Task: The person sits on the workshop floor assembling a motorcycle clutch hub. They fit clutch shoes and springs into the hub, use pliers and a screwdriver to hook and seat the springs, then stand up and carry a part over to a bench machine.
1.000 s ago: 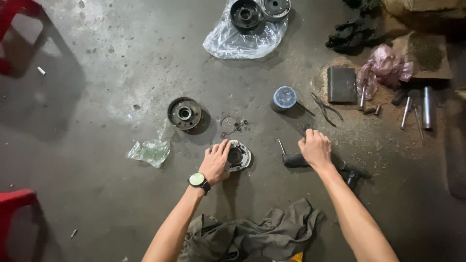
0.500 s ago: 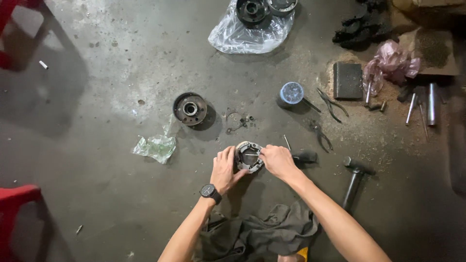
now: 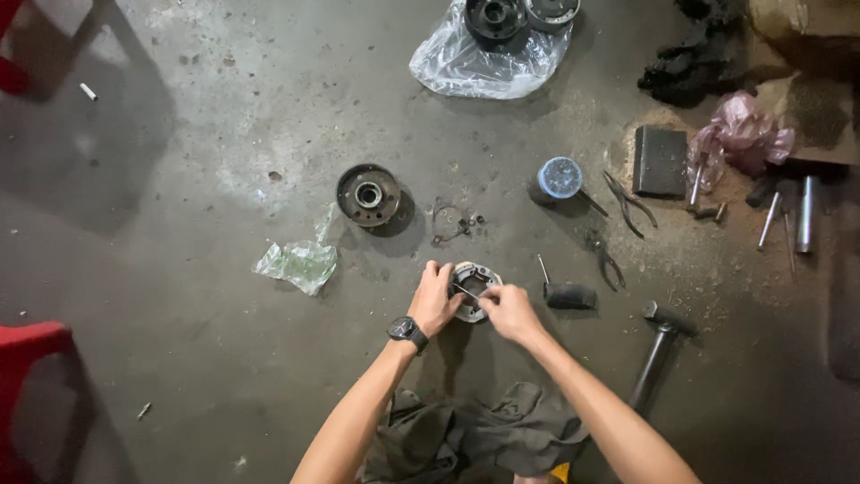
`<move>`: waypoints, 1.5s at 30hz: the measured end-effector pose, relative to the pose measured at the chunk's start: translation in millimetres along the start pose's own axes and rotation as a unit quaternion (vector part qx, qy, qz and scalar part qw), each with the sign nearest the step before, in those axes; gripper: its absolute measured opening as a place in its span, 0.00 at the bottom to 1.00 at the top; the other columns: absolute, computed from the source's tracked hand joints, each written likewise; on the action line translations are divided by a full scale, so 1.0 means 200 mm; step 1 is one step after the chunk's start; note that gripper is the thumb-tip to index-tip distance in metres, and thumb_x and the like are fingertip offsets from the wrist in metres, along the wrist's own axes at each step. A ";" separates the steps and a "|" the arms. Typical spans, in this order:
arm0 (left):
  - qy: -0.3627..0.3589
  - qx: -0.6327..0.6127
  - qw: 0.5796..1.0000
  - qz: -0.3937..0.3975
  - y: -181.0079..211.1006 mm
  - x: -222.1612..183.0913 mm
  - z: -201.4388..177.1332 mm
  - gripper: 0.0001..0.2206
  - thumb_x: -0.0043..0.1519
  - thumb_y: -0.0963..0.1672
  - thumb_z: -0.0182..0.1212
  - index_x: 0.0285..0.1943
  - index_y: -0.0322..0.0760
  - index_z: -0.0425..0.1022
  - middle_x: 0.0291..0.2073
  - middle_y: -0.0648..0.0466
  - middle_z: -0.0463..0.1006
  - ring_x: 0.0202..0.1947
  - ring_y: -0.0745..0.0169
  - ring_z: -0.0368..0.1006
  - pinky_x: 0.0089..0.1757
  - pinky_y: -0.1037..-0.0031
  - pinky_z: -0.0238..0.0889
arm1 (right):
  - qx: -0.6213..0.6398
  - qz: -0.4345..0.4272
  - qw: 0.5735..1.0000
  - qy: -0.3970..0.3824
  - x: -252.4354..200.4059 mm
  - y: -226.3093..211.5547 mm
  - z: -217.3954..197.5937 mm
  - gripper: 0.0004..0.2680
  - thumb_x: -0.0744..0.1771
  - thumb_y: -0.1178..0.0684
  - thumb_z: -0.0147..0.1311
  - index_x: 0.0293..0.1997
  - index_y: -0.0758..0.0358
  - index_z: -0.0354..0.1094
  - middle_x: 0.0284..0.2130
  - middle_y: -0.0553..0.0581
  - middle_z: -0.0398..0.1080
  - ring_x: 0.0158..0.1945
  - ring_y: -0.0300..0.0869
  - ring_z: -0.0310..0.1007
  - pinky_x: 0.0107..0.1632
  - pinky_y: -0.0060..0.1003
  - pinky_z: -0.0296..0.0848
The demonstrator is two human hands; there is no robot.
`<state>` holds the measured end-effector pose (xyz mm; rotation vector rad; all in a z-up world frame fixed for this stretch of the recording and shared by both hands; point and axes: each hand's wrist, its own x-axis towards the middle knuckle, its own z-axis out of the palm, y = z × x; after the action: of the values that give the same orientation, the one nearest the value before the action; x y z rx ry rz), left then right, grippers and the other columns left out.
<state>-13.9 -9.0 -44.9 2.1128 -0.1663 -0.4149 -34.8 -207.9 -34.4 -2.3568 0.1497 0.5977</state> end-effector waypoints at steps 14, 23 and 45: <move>0.057 -0.041 0.996 -0.064 -0.01 0.05 0.06 0.18 0.49 0.38 0.69 0.49 0.29 0.72 0.46 0.38 0.67 0.45 0.32 0.70 0.46 0.53 0.67 | 0.079 0.091 0.991 0.061 -0.08 -0.18 0.10 0.07 0.65 0.56 0.54 0.39 0.69 0.78 0.26 0.65 0.78 0.32 0.49 0.81 0.39 0.43 0.76; 0.076 -0.031 0.993 -0.088 0.00 0.10 0.09 0.13 0.48 0.37 0.65 0.39 0.28 0.68 0.43 0.39 0.68 0.46 0.32 0.67 0.46 0.51 0.64 | -0.224 -0.023 0.966 -0.128 0.12 -0.51 -0.15 0.04 0.63 0.58 0.55 0.35 0.66 0.75 0.30 0.70 0.76 0.38 0.63 0.78 0.42 0.55 0.76; 0.091 0.320 0.890 0.311 0.22 -0.01 -0.11 0.48 0.27 0.58 0.70 0.61 0.41 0.69 0.58 0.42 0.70 0.60 0.40 0.64 0.52 0.44 0.63 | -0.348 -0.041 0.933 -0.079 0.03 -0.19 -0.57 0.09 0.66 0.50 0.55 0.36 0.66 0.77 0.33 0.70 0.76 0.42 0.62 0.78 0.48 0.54 0.76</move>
<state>-5.3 -15.7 3.5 2.5486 -0.9493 0.2674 24.3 -252.3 60.0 -2.9514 -0.2817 0.9082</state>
